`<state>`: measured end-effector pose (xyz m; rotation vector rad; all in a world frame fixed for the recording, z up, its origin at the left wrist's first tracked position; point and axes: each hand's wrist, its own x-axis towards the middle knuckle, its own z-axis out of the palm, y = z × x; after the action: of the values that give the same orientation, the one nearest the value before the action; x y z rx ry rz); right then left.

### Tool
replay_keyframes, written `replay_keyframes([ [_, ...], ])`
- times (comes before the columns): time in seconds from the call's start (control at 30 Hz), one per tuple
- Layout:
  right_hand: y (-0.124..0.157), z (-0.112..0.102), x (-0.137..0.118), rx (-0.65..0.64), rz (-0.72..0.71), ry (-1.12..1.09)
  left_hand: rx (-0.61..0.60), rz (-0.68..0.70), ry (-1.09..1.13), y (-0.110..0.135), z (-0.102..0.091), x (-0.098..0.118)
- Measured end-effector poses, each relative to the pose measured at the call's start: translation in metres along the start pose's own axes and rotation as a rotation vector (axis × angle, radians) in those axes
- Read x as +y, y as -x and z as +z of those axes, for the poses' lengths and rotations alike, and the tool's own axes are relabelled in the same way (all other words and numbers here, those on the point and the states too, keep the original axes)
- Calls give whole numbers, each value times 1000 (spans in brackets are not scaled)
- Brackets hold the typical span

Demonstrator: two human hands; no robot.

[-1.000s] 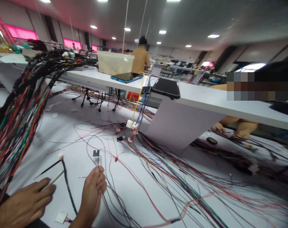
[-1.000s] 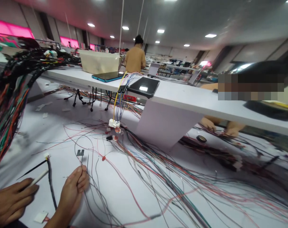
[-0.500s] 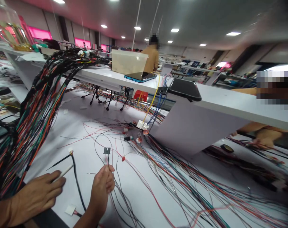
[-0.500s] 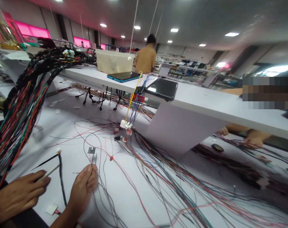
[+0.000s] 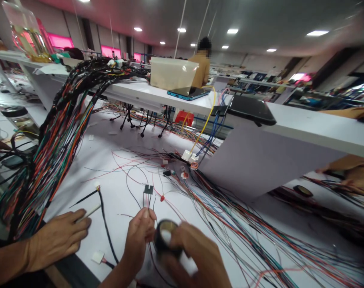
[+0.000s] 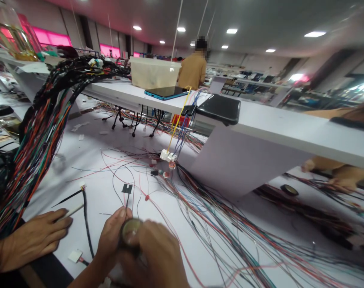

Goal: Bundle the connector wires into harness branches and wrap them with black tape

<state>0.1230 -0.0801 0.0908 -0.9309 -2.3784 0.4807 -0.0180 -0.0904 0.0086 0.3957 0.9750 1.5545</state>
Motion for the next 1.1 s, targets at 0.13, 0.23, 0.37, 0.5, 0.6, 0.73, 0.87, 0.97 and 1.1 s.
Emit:
replay_keyframes([
  [0.13,-33,24,19,89,81,-18,-16,27,4,3,3,-3],
  [0.23,-40,31,27,101,133,-33,-34,60,-19,4,4,-4],
  [0.37,-40,33,30,92,192,-51,-75,46,-29,5,4,-1],
  [0.5,-41,25,33,28,234,-134,-62,23,-45,6,5,4],
  [0.6,-38,12,41,-224,246,-349,-43,-22,-11,6,5,7],
  [0.73,-37,-3,60,-493,122,-447,-188,-78,20,10,3,6],
  [0.87,-59,-12,75,-393,-98,-448,-358,-216,23,15,8,8],
  [0.97,-92,-26,71,-598,-142,-633,-418,-341,-48,16,15,11],
  [1.1,-115,-42,33,-767,-484,-548,-193,-326,-124,11,19,6],
])
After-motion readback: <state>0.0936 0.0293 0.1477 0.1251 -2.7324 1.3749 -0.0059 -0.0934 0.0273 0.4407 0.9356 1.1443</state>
